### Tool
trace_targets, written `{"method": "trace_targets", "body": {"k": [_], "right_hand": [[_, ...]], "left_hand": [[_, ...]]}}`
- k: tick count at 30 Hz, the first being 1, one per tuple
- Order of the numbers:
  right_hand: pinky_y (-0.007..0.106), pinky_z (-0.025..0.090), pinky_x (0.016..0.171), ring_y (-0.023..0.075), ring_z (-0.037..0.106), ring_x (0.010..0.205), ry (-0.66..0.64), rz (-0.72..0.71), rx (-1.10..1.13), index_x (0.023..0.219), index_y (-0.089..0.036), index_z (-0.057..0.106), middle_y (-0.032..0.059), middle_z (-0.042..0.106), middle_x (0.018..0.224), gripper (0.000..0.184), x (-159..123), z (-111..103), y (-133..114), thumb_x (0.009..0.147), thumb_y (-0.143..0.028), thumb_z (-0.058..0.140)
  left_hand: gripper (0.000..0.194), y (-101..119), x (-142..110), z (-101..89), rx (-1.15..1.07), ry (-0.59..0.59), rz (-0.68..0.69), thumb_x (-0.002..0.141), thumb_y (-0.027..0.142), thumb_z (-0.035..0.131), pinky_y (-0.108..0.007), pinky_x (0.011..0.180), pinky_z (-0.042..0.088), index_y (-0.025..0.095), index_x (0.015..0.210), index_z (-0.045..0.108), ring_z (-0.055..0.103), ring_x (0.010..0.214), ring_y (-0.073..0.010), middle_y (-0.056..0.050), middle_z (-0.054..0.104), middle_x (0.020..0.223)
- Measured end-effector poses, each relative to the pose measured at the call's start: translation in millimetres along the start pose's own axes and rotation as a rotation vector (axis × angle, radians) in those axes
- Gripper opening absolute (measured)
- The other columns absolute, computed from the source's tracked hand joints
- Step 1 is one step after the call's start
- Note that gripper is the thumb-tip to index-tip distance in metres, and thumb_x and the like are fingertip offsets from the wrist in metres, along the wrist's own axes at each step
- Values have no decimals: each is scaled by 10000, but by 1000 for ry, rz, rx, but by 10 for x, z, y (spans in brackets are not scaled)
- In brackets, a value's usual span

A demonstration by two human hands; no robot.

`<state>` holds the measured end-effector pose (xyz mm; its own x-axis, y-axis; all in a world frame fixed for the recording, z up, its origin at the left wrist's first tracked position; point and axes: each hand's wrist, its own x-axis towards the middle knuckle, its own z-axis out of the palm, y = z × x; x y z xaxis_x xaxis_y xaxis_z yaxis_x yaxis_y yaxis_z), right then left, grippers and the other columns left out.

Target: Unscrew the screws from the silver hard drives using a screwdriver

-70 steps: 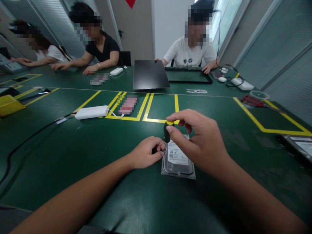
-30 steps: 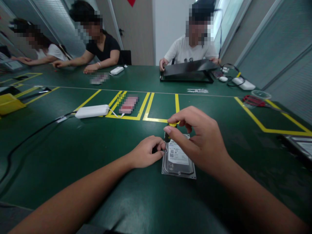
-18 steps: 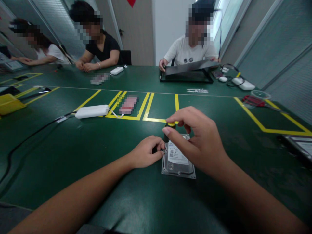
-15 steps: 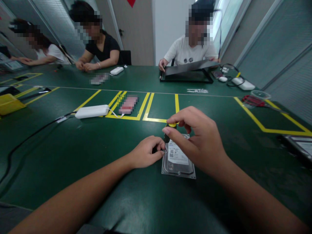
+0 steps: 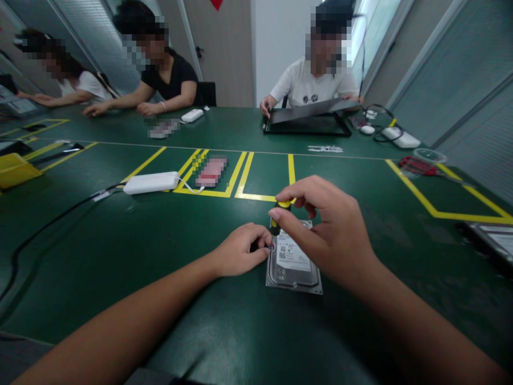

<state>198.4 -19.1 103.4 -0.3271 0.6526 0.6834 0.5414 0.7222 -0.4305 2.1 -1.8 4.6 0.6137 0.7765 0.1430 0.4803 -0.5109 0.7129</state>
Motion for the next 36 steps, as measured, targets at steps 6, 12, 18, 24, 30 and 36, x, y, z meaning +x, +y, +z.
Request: {"method": "trace_targets", "body": {"k": [6, 12, 18, 24, 30, 36], "right_hand": [[290, 437, 677, 136, 580, 781, -10, 12, 5, 958, -174, 659, 24, 689, 912, 106, 3, -16, -15, 855, -169, 632], [281, 436, 680, 134, 572, 793, 9, -14, -19, 905, -149, 661, 27, 662, 860, 79, 6, 6, 0, 853, -208, 670], [281, 446, 703, 125, 584, 781, -20, 0, -9, 966, -146, 669, 24, 690, 904, 119, 3, -15, -11, 853, -155, 631], [280, 442, 700, 137, 576, 816, -10, -19, -6, 918, -152, 659, 22, 659, 872, 88, 3, 0, 4, 856, -213, 669], [285, 439, 691, 128, 576, 772, -24, 18, -25, 989, -156, 667, 18, 687, 896, 144, -8, -22, -7, 848, -157, 637], [282, 435, 690, 141, 572, 827, -21, -8, -6, 942, -148, 662, 34, 658, 901, 112, 2, -3, 10, 863, -228, 664]], "left_hand": [[56, -9, 9, 0, -7, 9, 5, 832, 211, 584, -297, 746, 394, 187, 854, 538, 517, 783, -167, 10, 568, 806], [55, -26, 1, 9, -1, 10, 12, 842, 225, 579, -301, 749, 396, 183, 868, 553, 522, 781, -170, 3, 586, 816], [50, -23, 1, 14, 6, 18, 12, 833, 210, 582, -293, 742, 391, 186, 849, 543, 514, 774, -164, 12, 572, 793], [50, -13, 6, 13, 6, 11, 5, 832, 200, 582, -292, 736, 392, 181, 869, 555, 517, 768, -161, 9, 580, 807], [56, -4, 1, 6, 4, 15, 7, 826, 192, 594, -294, 739, 390, 182, 845, 542, 510, 773, -161, 15, 563, 789], [51, -13, 1, 11, 9, 17, 4, 835, 199, 591, -292, 731, 390, 181, 849, 546, 510, 765, -157, 14, 564, 796]]}}
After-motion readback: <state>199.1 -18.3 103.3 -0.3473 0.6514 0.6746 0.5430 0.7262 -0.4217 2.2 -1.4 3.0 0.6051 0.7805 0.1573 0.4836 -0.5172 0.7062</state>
